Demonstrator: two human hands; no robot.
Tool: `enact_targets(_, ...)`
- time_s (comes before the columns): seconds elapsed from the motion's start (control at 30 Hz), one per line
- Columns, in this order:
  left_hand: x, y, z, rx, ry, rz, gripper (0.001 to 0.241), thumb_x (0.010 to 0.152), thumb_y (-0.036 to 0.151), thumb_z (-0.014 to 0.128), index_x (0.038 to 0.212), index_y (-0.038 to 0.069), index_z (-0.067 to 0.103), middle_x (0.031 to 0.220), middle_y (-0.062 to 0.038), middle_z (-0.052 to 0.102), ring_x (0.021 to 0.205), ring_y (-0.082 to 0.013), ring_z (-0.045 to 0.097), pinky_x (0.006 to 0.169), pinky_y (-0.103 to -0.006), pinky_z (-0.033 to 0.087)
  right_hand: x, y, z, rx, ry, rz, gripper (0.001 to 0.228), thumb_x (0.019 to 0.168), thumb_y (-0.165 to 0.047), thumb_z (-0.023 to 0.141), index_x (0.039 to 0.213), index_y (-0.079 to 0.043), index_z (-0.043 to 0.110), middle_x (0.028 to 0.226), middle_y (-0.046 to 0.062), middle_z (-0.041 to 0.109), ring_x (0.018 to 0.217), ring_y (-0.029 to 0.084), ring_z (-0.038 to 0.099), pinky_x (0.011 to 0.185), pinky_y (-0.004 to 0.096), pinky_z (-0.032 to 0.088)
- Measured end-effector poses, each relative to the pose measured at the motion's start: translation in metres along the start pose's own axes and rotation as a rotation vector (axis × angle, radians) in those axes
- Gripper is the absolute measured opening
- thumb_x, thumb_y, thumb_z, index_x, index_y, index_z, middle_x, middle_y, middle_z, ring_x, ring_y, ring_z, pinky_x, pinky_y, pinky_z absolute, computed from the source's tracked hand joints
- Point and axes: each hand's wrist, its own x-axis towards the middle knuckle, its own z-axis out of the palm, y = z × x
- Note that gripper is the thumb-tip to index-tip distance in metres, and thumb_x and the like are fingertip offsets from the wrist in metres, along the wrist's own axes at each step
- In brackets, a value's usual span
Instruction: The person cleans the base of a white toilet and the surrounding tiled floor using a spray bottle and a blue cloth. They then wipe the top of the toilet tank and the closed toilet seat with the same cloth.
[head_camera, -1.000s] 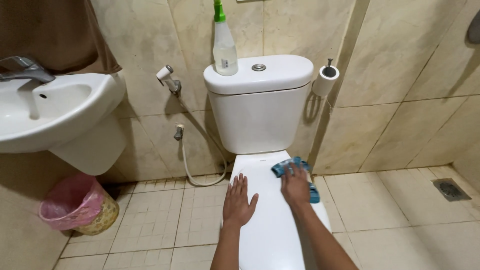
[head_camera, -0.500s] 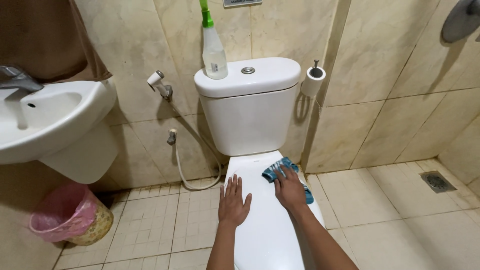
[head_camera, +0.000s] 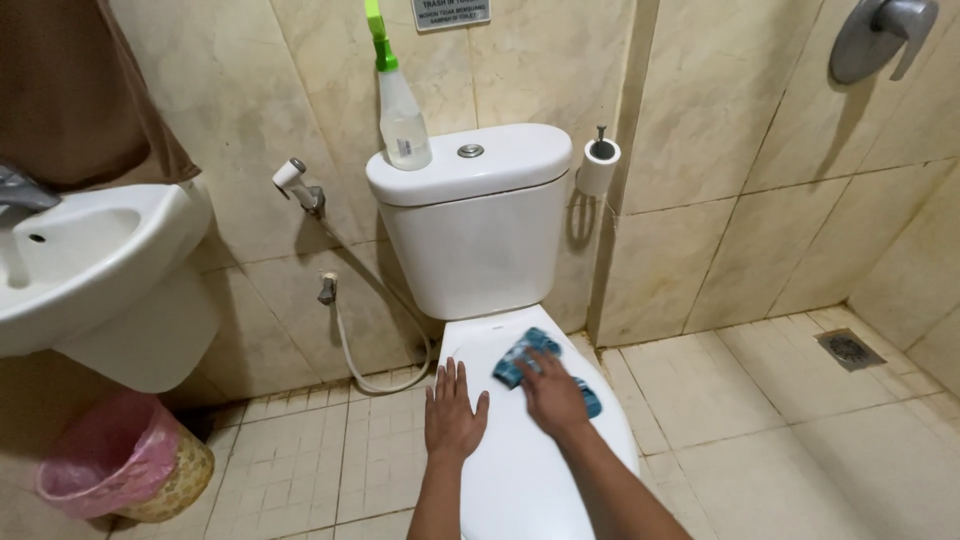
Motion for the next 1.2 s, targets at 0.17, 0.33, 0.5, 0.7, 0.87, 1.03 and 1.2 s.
enact_targets(0.17,-0.018,0.010,-0.003,0.000,-0.046,-0.072,0.080,0.104,0.058,0.030,0.165,0.011,0.007,0.174,-0.006,-0.001,0.159,-0.0231,0.001,0.129,-0.0431,0.005,0.014,0.054,0.008,-0.112,0.105,0.170,0.042,0.096,-0.024,0.060,0.137,-0.014,0.063,0.151,0.011,0.052,0.139,0.037,0.047,0.114,0.046,0.042)
enact_targets(0.33,-0.031,0.013,-0.010,0.007,-0.022,-0.088,0.084,0.104,0.060,0.032,0.164,0.008,0.009,0.174,-0.008,0.000,0.160,-0.0245,0.001,0.129,-0.0437,0.004,0.035,0.063,0.047,-0.220,0.154,0.190,0.042,0.099,-0.024,0.058,0.139,-0.014,0.062,0.152,0.011,0.051,0.137,0.041,0.046,0.114,0.048,0.041)
enact_targets(0.5,-0.029,0.015,-0.012,-0.016,-0.025,-0.069,0.086,0.102,0.062,0.034,0.164,0.008,0.009,0.174,-0.008,0.000,0.159,-0.0242,0.001,0.128,-0.0437,0.004,0.032,0.006,0.039,-0.123,0.044,0.046,0.044,0.095,-0.021,0.059,0.138,-0.013,0.063,0.153,0.010,0.051,0.135,0.041,0.046,0.112,0.048,0.042)
enact_targets(0.7,-0.031,0.013,-0.012,-0.022,-0.016,-0.076,0.086,0.102,0.061,0.037,0.163,0.008,0.011,0.174,-0.007,0.003,0.160,-0.0235,0.002,0.129,-0.0434,0.004,0.028,-0.016,0.017,0.047,-0.025,-0.116,0.041,0.096,-0.022,0.060,0.136,-0.014,0.066,0.151,0.010,0.054,0.139,0.038,0.047,0.115,0.047,0.041)
enact_targets(0.87,-0.028,0.012,-0.010,-0.026,-0.009,-0.075,0.085,0.102,0.062,0.035,0.163,0.009,0.010,0.173,-0.007,0.002,0.159,-0.0236,0.002,0.128,-0.0436,0.004,0.033,0.032,0.012,-0.105,0.010,0.131,0.044,0.096,-0.024,0.058,0.139,-0.016,0.061,0.154,0.009,0.048,0.142,0.035,0.044,0.114,0.047,0.041)
enact_targets(1.03,-0.030,0.015,-0.011,-0.024,0.002,-0.079,0.085,0.102,0.061,0.035,0.163,0.007,0.011,0.173,-0.008,0.004,0.159,-0.0239,0.004,0.129,-0.0436,0.005,0.038,0.048,0.021,-0.159,0.033,0.236,0.044,0.098,-0.025,0.057,0.142,-0.015,0.060,0.156,0.008,0.046,0.143,0.037,0.041,0.115,0.046,0.042)
enact_targets(1.2,-0.028,0.011,-0.005,-0.026,0.032,-0.062,0.085,0.103,0.061,0.036,0.163,0.006,0.012,0.173,-0.009,0.005,0.159,-0.0249,0.004,0.128,-0.0439,0.005,0.028,0.011,0.023,-0.200,0.033,0.170,0.045,0.096,-0.024,0.058,0.140,-0.014,0.060,0.154,0.009,0.045,0.141,0.040,0.038,0.114,0.051,0.036)
